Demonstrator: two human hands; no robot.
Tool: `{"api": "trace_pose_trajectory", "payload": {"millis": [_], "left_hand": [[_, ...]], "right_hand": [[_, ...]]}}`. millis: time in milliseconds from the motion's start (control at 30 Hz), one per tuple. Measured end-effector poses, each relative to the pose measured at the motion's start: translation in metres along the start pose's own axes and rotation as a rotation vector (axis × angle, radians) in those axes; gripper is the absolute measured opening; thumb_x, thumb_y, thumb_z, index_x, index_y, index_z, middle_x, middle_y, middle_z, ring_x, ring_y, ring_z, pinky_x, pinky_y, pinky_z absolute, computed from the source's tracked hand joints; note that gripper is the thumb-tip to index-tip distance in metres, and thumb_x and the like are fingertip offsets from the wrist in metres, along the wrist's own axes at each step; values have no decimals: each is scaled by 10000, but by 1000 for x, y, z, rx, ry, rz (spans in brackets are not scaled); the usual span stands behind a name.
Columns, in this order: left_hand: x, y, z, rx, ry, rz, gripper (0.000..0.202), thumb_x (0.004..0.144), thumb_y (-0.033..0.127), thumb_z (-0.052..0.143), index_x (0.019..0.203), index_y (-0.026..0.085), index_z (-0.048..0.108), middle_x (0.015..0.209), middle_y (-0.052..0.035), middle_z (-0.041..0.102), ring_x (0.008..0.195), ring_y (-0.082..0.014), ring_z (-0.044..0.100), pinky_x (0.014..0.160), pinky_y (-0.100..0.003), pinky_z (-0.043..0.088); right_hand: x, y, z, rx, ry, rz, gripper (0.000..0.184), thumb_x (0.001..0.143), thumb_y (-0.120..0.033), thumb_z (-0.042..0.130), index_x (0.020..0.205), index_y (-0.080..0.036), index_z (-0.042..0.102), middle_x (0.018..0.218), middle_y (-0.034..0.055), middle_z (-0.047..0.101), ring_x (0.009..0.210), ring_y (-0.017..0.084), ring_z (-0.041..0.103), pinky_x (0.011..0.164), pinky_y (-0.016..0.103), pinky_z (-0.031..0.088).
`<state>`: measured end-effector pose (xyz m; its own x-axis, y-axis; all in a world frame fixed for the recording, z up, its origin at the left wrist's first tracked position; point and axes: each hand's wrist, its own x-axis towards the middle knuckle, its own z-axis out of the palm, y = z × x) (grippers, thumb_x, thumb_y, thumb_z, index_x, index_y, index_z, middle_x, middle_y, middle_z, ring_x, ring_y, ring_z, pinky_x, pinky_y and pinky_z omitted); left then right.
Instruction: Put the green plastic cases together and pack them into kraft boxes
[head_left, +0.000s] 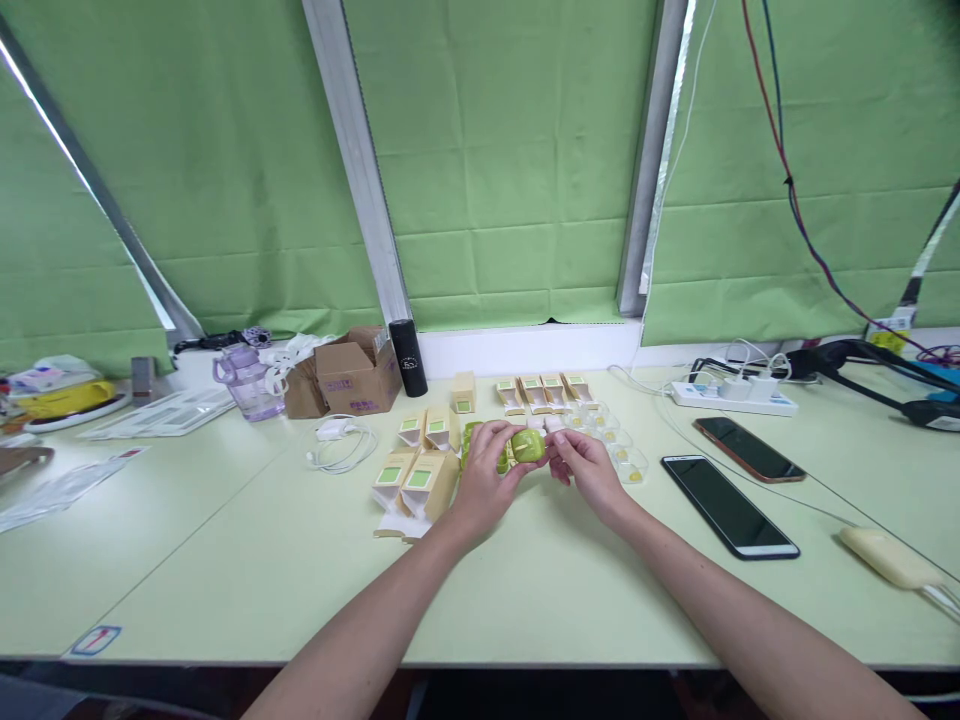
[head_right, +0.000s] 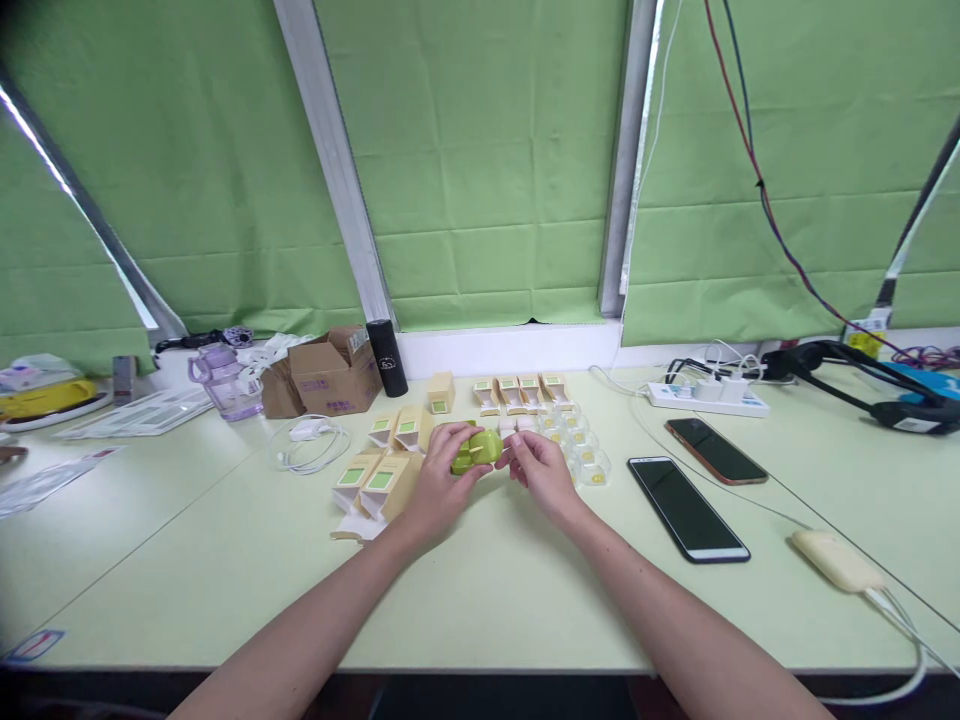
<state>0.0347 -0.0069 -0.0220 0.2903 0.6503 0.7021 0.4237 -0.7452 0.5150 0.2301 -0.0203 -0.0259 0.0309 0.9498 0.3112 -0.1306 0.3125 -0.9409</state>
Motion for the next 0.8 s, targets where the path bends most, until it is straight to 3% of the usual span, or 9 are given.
{"api": "trace_pose_trajectory", "payload": {"millis": [300,467,567,700,800], "left_hand": [[4,-5,5,-220,48,-247,370,927,336,800,1285,254,752,1313,-104,670,1248,-272,631,1090,-405,498],[8,-4,4,-309,81,-342,308,910,379,800,1168,212,786,1307,-115,685,1209,-253,650,1036,-357,516],[10,-3,3,-328,68,-384,313,905,431,796,1096,183,790,1287,-124,700,1111,-241,668,972,-345,531],[12,-3,3,-377,44,-420,418,914,549,765,1077,165,786,1192,-119,733,1003,-227,673,880,-321,533],[14,-5,2,-442,70,-434,554,861,686,771,1018,155,788,1073,-101,744,945,-218,675,811,-291,522]], "right_hand": [[9,-17,-23,-103,245,-84,581,824,-753,721,875,-174,745,666,34,698,512,124,498,510,263,379],[16,-20,-41,-322,312,-138,495,849,-676,688,823,-185,738,608,10,628,552,158,515,564,292,396],[15,-29,-47,-643,271,-121,488,926,-643,588,779,-203,739,623,31,645,589,190,554,595,308,390],[10,-50,-46,-1311,198,85,380,966,-525,615,781,-238,781,732,91,754,762,286,703,668,343,420],[6,-61,-43,-1514,86,181,355,966,-522,655,845,-231,819,879,143,809,880,324,764,726,362,470]]}}
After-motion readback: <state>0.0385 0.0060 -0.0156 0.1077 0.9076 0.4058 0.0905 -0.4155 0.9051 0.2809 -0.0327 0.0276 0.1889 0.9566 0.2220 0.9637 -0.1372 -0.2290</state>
